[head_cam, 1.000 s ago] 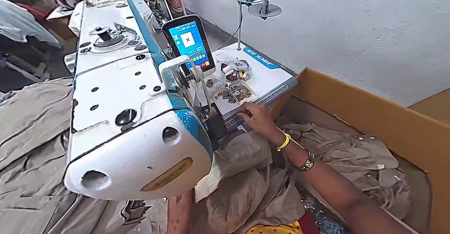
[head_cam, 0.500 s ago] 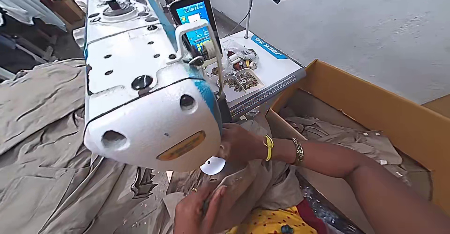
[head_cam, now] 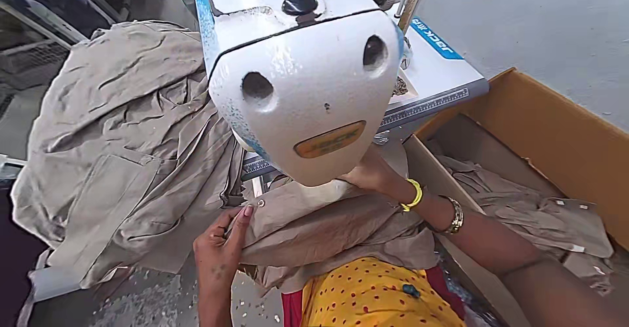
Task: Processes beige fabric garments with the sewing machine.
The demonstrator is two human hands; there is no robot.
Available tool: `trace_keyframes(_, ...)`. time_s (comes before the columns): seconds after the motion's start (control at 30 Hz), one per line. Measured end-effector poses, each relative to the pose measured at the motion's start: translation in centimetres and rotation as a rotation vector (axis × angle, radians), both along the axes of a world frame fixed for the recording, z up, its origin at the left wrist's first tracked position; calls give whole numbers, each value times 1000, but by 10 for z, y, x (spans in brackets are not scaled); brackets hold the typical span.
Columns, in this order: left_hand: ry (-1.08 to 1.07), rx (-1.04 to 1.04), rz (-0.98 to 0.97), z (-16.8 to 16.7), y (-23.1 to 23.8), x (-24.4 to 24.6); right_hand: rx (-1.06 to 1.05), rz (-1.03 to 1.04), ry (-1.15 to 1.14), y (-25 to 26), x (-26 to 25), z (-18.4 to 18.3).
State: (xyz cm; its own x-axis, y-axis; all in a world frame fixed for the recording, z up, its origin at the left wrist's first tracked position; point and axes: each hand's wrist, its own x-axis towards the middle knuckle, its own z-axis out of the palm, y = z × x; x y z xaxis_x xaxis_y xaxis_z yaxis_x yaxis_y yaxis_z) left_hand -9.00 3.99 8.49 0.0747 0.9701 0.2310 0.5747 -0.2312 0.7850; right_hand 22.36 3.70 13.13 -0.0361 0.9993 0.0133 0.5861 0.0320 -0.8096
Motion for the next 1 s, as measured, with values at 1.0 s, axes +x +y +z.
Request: trace_keyframes(1.0,-166,-195,-294,8,10,105,435,-198,-776,63,124,-54)
